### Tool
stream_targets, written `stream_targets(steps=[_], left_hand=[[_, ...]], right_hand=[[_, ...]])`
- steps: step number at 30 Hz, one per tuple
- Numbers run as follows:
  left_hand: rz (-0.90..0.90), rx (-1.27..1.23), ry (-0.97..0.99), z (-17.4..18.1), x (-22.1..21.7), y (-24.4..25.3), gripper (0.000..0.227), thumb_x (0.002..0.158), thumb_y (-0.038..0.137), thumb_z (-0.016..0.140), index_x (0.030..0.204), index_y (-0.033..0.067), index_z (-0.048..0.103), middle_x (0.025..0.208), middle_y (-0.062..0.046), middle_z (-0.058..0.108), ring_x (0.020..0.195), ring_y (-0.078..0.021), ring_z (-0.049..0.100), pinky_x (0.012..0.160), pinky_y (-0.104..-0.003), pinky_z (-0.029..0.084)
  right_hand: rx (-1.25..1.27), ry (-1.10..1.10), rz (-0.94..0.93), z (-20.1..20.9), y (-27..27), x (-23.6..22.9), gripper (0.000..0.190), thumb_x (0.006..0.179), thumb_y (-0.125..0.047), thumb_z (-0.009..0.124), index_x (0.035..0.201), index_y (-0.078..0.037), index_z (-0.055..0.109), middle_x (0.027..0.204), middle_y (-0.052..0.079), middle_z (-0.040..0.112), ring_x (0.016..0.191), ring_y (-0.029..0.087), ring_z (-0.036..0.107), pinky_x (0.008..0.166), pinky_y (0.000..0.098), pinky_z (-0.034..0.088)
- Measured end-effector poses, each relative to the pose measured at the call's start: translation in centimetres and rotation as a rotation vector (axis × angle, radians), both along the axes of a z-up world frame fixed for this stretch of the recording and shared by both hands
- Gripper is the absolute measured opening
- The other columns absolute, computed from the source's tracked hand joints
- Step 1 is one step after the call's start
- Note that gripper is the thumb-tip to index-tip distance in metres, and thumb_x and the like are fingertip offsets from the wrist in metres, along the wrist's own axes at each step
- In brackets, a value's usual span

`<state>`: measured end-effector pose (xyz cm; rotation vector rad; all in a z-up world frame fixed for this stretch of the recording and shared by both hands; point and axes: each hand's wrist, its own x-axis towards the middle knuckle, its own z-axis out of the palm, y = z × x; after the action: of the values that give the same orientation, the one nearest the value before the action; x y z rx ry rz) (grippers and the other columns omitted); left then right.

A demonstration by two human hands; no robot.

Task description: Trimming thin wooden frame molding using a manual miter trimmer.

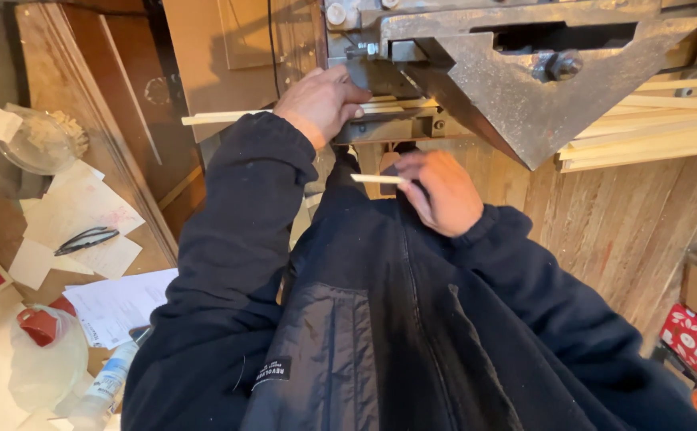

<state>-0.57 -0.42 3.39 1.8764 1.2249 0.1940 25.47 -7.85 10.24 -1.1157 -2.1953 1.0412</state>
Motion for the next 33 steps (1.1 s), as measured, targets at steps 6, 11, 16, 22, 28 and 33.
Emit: stream_targets(steps=[6, 11, 16, 22, 28, 33], left_hand=[[0.006, -0.04, 0.032, -1.0, 0.3, 0.0, 0.028, 0.094, 0.021, 0.07, 0.12, 0.017, 0.078, 0.103, -0.013, 0.059, 0.105, -0.0341, 0.058, 0.09, -0.045, 0.047], [0.039, -0.152, 0.086, -0.1, 0.6, 0.5, 0.027, 0.095, 0.023, 0.071, 0.121, 0.0191, 0.078, 0.106, -0.015, 0.058, 0.103, -0.0362, 0.057, 0.091, -0.046, 0.046], [0.078, -0.134, 0.087, -0.5, 0.8, 0.4, 0.026, 0.091, 0.024, 0.074, 0.116, 0.0191, 0.08, 0.106, -0.016, 0.061, 0.104, -0.0379, 0.059, 0.09, -0.047, 0.047], [0.11, -0.125, 0.08, -0.5, 0.8, 0.4, 0.023, 0.09, 0.026, 0.076, 0.11, 0.0168, 0.081, 0.099, -0.017, 0.065, 0.1, -0.0396, 0.062, 0.089, -0.049, 0.048], [0.15, -0.07, 0.062, -1.2, 1.1, 0.0, 0.02, 0.088, 0.025, 0.077, 0.106, 0.0162, 0.082, 0.099, -0.017, 0.067, 0.1, -0.0394, 0.063, 0.089, -0.048, 0.049], [0.239, -0.028, 0.146, 0.2, 1.7, -1.4, 0.02, 0.091, 0.025, 0.073, 0.108, 0.0209, 0.082, 0.105, -0.015, 0.065, 0.1, -0.0376, 0.06, 0.087, -0.045, 0.05]], right_hand=[[-0.409, -0.117, -0.058, -2.0, -3.7, 3.0, 0.012, 0.098, -0.016, 0.068, 0.099, -0.004, 0.067, 0.094, 0.014, 0.069, 0.088, 0.038, 0.068, 0.076, 0.0432, 0.054], [-0.454, -0.078, -0.022, -1.2, -3.2, 2.5, 0.012, 0.098, -0.015, 0.066, 0.102, -0.004, 0.065, 0.095, 0.015, 0.07, 0.086, 0.037, 0.069, 0.074, 0.0416, 0.054], [-0.534, -0.047, 0.019, -1.7, -3.3, 2.2, 0.011, 0.097, -0.012, 0.065, 0.101, -0.003, 0.062, 0.098, 0.013, 0.072, 0.086, 0.034, 0.071, 0.074, 0.0389, 0.056], [-0.567, -0.034, -0.034, -1.9, -3.1, 1.8, 0.01, 0.099, -0.006, 0.058, 0.107, -0.003, 0.063, 0.095, 0.013, 0.069, 0.087, 0.029, 0.069, 0.077, 0.0351, 0.054], [-0.998, 0.279, -0.188, -7.5, -6.1, 4.1, 0.011, 0.105, -0.005, 0.054, 0.106, -0.003, 0.064, 0.092, 0.005, 0.063, 0.085, 0.014, 0.06, 0.079, 0.0286, 0.05], [-1.134, 0.488, -0.245, -7.9, -6.1, 3.4, 0.006, 0.104, -0.003, 0.059, 0.106, 0.0, 0.064, 0.098, 0.007, 0.069, 0.094, 0.015, 0.067, 0.091, 0.0295, 0.053]])
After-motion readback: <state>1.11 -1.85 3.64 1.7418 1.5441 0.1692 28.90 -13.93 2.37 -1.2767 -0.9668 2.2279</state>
